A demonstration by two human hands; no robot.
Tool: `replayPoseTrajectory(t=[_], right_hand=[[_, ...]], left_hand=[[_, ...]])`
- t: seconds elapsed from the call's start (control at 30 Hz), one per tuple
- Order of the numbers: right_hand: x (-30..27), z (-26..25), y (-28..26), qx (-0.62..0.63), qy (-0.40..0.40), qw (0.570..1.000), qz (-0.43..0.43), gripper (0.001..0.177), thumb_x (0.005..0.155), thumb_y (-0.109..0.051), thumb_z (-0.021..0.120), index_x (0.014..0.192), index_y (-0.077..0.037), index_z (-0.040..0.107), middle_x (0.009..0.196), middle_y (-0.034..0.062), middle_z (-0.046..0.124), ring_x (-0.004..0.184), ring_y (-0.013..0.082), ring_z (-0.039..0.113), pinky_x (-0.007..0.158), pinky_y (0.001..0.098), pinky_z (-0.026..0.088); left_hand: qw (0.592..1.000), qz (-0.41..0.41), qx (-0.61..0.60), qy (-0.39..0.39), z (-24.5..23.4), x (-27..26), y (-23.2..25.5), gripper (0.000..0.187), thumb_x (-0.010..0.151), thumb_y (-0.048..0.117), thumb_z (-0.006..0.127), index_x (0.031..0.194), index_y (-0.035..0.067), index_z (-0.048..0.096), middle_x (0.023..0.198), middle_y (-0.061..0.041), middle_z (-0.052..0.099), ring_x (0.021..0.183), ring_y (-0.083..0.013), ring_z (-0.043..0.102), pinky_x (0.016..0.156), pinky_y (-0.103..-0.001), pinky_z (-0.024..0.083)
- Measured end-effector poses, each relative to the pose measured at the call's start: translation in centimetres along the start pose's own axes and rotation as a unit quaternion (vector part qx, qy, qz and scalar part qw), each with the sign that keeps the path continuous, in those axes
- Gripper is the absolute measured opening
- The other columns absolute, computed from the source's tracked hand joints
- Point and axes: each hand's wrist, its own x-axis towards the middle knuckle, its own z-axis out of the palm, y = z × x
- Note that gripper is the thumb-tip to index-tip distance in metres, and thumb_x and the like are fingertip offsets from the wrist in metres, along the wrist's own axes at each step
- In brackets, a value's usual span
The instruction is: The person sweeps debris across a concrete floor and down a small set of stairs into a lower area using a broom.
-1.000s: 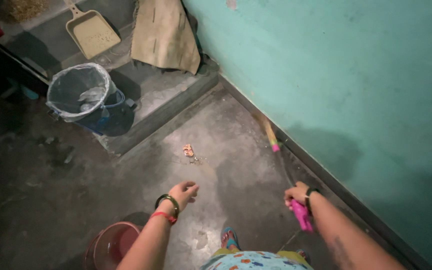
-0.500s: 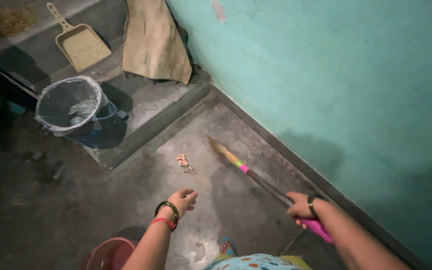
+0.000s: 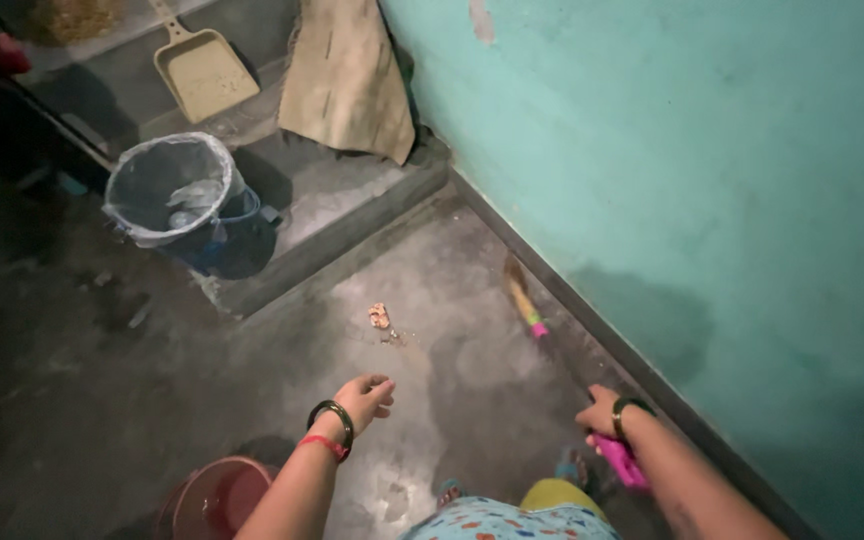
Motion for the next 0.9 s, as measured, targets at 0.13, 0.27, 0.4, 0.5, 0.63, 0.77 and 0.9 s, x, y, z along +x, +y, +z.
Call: replayPoseTrajectory(t=[0.13, 0.27, 0.4, 0.5, 0.63, 0.77, 0.9], right_hand=[[0.3, 0.2, -2.0, -0.003, -0.063, 0.997, -0.053, 0.077, 0.075, 0.001, 0.077, 0.143, 0.000, 0.042, 0.071, 0.0188, 0.068, 0.048, 0.0254, 0.065, 0.041, 0.0417, 0.054], [-0.6, -4.5, -6.0, -0.014, -0.054, 0.997, -0.044, 0.095, 0.075, 0.001, 0.071, 0.158, -0.016, 0.028, 0.071, 0.0174, 0.068, 0.049, 0.0251, 0.063, 0.044, 0.0419, 0.052], [0.4, -9.4, -8.4, 0.011, -0.059, 0.996, -0.072, 0.098, 0.076, 0.001, 0.072, 0.159, -0.015, 0.021, 0.071, 0.0172, 0.067, 0.049, 0.0258, 0.062, 0.044, 0.0432, 0.052], [2.1, -12.4, -9.4, -0.010, -0.046, 0.996, -0.078, 0.096, 0.077, 0.000, 0.069, 0.159, -0.014, 0.022, 0.070, 0.0178, 0.066, 0.047, 0.0278, 0.062, 0.044, 0.0431, 0.052], [6.7, -16.9, -11.0, -0.067, -0.032, 0.997, -0.035, 0.095, 0.077, 0.002, 0.069, 0.159, -0.012, 0.022, 0.070, 0.0212, 0.067, 0.049, 0.0302, 0.061, 0.046, 0.0443, 0.053], [9.4, -20.5, -10.8, -0.102, -0.108, 0.985, -0.083, 0.082, 0.076, -0.001, 0.070, 0.150, -0.006, 0.035, 0.067, 0.0186, 0.067, 0.047, 0.0279, 0.064, 0.043, 0.0433, 0.054], [9.9, -22.2, -11.6, -0.090, -0.147, 0.980, -0.097, 0.094, 0.075, 0.002, 0.070, 0.157, -0.012, 0.026, 0.069, 0.0195, 0.067, 0.050, 0.0283, 0.064, 0.045, 0.0433, 0.054]], left_hand=[[1.000, -0.003, 0.002, 0.006, 0.5, 0.8, 1.1, 0.055, 0.095, 0.043, 0.062, 0.136, 0.006, 0.061, 0.117, -0.013, 0.076, 0.096, -0.0212, 0.077, 0.089, -0.035, 0.057], [1.000, -0.011, -0.005, 0.016, 1.6, 3.4, 4.3, 0.056, 0.094, 0.043, 0.062, 0.136, 0.007, 0.062, 0.118, -0.014, 0.076, 0.096, -0.0226, 0.077, 0.088, -0.037, 0.057], [0.999, 0.000, -0.026, 0.033, 4.0, 5.3, 7.5, 0.057, 0.093, 0.043, 0.063, 0.135, 0.005, 0.063, 0.117, -0.015, 0.077, 0.096, -0.0234, 0.077, 0.088, -0.036, 0.058], [0.999, -0.012, -0.007, 0.044, 6.7, 5.4, 11.1, 0.057, 0.093, 0.044, 0.063, 0.135, 0.006, 0.062, 0.115, -0.013, 0.077, 0.097, -0.0215, 0.077, 0.088, -0.035, 0.058], [0.997, -0.019, -0.026, 0.074, 9.4, 5.6, 14.3, 0.057, 0.094, 0.043, 0.063, 0.136, 0.006, 0.060, 0.116, -0.012, 0.077, 0.098, -0.0210, 0.077, 0.088, -0.035, 0.057], [0.992, -0.035, -0.066, 0.098, 12.2, 6.0, 16.3, 0.055, 0.093, 0.042, 0.065, 0.134, 0.005, 0.063, 0.114, -0.014, 0.077, 0.096, -0.0217, 0.077, 0.087, -0.035, 0.058], [0.988, -0.057, -0.069, 0.124, 14.3, 6.7, 18.0, 0.053, 0.093, 0.042, 0.064, 0.133, 0.006, 0.063, 0.114, -0.013, 0.077, 0.094, -0.0203, 0.077, 0.086, -0.035, 0.058]])
